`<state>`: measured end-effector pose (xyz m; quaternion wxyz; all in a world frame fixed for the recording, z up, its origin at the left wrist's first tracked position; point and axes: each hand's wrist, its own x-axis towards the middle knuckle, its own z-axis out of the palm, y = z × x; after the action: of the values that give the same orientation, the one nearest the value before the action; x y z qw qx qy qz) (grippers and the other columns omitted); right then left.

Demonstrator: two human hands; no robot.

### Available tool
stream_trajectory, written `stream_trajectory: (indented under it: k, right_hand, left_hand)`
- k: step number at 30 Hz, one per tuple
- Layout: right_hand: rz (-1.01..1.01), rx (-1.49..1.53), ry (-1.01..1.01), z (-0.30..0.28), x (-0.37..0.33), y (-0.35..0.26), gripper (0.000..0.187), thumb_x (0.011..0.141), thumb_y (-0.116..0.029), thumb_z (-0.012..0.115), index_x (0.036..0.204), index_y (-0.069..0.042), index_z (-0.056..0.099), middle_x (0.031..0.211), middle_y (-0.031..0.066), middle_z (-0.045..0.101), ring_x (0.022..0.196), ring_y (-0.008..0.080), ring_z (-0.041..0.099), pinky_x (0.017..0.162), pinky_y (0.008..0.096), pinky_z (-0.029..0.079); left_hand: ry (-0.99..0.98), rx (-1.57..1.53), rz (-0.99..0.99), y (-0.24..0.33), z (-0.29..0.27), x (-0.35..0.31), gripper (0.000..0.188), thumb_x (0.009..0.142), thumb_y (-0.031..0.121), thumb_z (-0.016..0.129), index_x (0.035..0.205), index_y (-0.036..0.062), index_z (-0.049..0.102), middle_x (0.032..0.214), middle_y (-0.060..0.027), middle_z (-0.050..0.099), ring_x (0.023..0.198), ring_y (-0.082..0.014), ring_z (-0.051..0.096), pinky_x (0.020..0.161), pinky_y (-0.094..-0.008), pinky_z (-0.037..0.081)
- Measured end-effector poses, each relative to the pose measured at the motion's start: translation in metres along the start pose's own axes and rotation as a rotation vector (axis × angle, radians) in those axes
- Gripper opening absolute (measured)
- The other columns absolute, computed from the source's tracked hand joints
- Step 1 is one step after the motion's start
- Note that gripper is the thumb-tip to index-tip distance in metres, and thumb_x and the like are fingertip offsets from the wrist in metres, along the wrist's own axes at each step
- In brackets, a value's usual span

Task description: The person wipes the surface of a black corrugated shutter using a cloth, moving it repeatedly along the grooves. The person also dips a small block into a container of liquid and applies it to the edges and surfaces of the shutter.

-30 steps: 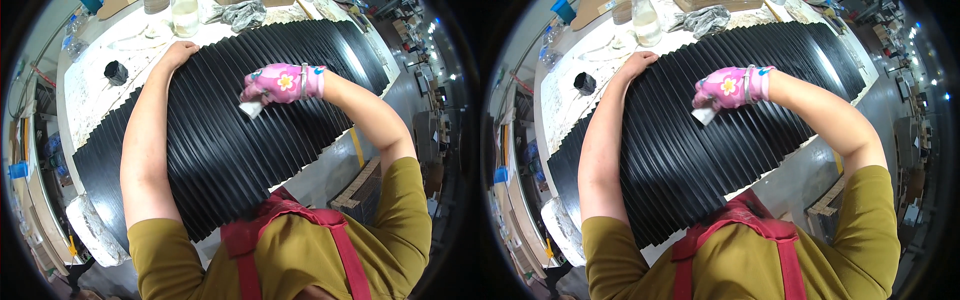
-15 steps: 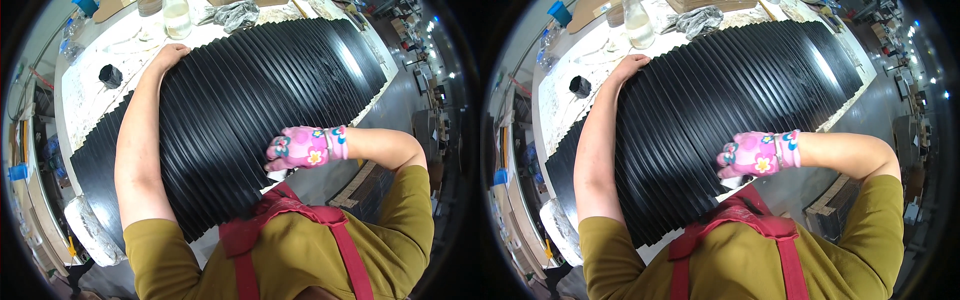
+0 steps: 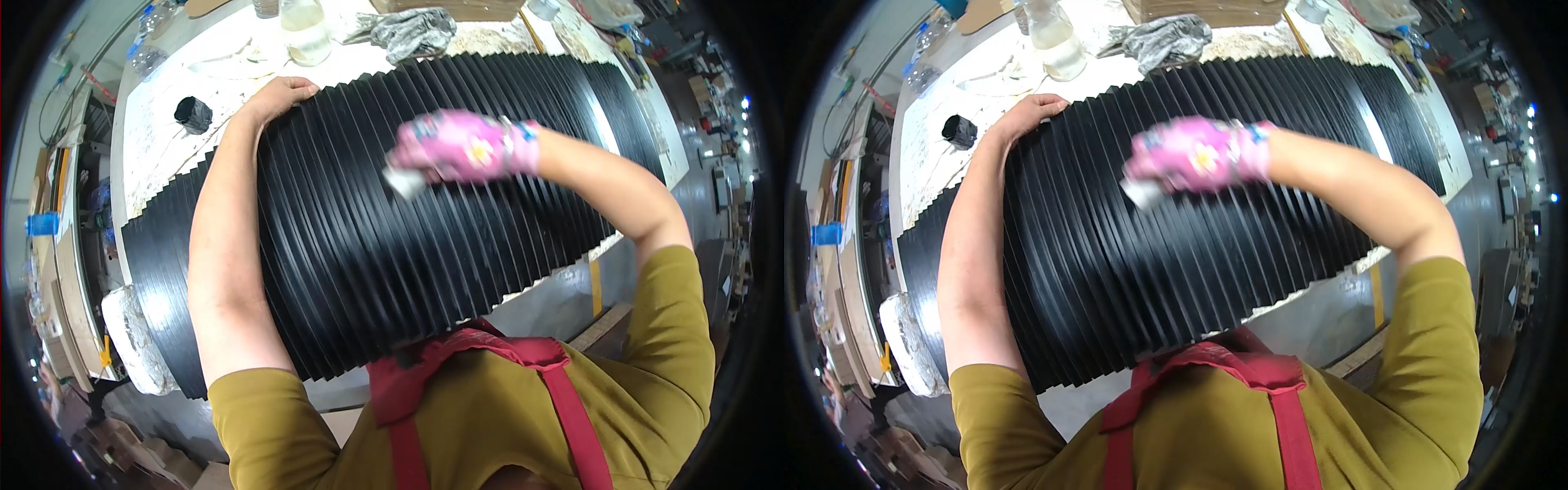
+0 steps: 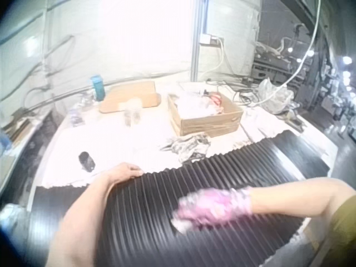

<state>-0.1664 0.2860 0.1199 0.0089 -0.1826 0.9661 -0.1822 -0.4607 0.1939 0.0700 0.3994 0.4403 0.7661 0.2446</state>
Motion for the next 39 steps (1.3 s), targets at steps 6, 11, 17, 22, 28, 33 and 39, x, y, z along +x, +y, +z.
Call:
stream_trajectory:
  k: [6,11,17,22,28,33,39]
  right_hand:
    - [0.382,0.166,0.059,-0.017,0.029,0.073,0.037,0.086,-0.017,0.056,0.122,-0.006,0.052,0.103,0.0103,0.059,0.095,0.0239,0.06,0.086,0.035,0.05]
    - [0.427,0.304,0.027,0.014,0.035,0.086,0.036,0.083,-0.011,0.059,0.119,-0.008,0.054,0.096,0.0098,0.06,0.084,0.0219,0.062,0.074,0.0342,0.053]
    - [-0.006,0.11,0.04,-0.013,0.029,0.03,0.035,0.085,-0.021,0.058,0.118,-0.009,0.055,0.104,0.0095,0.06,0.09,0.0229,0.062,0.079,0.037,0.052]
    - [0.235,0.138,0.14,-0.005,0.075,0.039,0.033,0.085,-0.011,0.055,0.118,-0.008,0.054,0.094,0.0105,0.058,0.079,0.0223,0.062,0.07,0.0342,0.053]
    - [-0.182,0.656,-0.118,0.011,-0.001,-0.015,0.029,0.086,-0.027,0.057,0.107,-0.008,0.059,0.092,0.008,0.062,0.087,0.0202,0.064,0.074,0.0311,0.055]
    - [0.115,0.035,0.307,-0.007,0.07,0.082,0.038,0.089,-0.022,0.054,0.124,-0.005,0.05,0.107,0.0113,0.06,0.099,0.0274,0.061,0.085,0.037,0.05]
    - [-0.229,0.085,-0.068,-0.005,0.017,0.023,0.038,0.081,-0.017,0.064,0.116,-0.008,0.056,0.092,0.0076,0.061,0.084,0.0232,0.063,0.081,0.0399,0.051]
  left_hand:
    - [-0.044,0.039,0.037,0.01,0.001,0.011,0.03,0.09,0.032,0.057,0.109,0.0097,0.065,0.097,0.0017,0.065,0.092,-0.0099,0.054,0.086,-0.0248,0.04]
    - [-0.109,0.035,0.021,0.014,-0.001,0.007,0.029,0.09,0.032,0.057,0.107,0.0104,0.065,0.095,0.0028,0.064,0.088,-0.0083,0.053,0.083,-0.0243,0.04]
    - [-0.105,-0.002,0.021,0.006,-0.005,0.015,0.028,0.083,0.032,0.066,0.104,0.0129,0.068,0.093,0.0002,0.065,0.086,-0.0101,0.054,0.082,-0.0261,0.041]
    - [-0.161,0.001,-0.045,0.007,-0.006,0.017,0.026,0.083,0.032,0.066,0.103,0.0149,0.068,0.093,0.002,0.065,0.082,-0.0092,0.053,0.074,-0.0251,0.041]
    - [-0.086,0.11,0.011,0.016,0.0,0.018,0.031,0.087,0.034,0.062,0.105,0.009,0.066,0.094,0.0029,0.065,0.084,-0.006,0.053,0.076,-0.0231,0.042]
    - [0.511,0.114,0.25,0.009,-0.002,-0.035,0.045,0.089,0.03,0.057,0.125,0.0041,0.052,0.12,-0.0133,0.057,0.106,-0.0234,0.055,0.091,-0.0296,0.042]
    - [0.784,-0.093,0.168,0.033,0.067,-0.235,0.026,0.092,0.014,0.053,0.113,-0.0001,0.059,0.102,-0.0083,0.064,0.094,-0.0145,0.06,0.086,-0.0267,0.045]
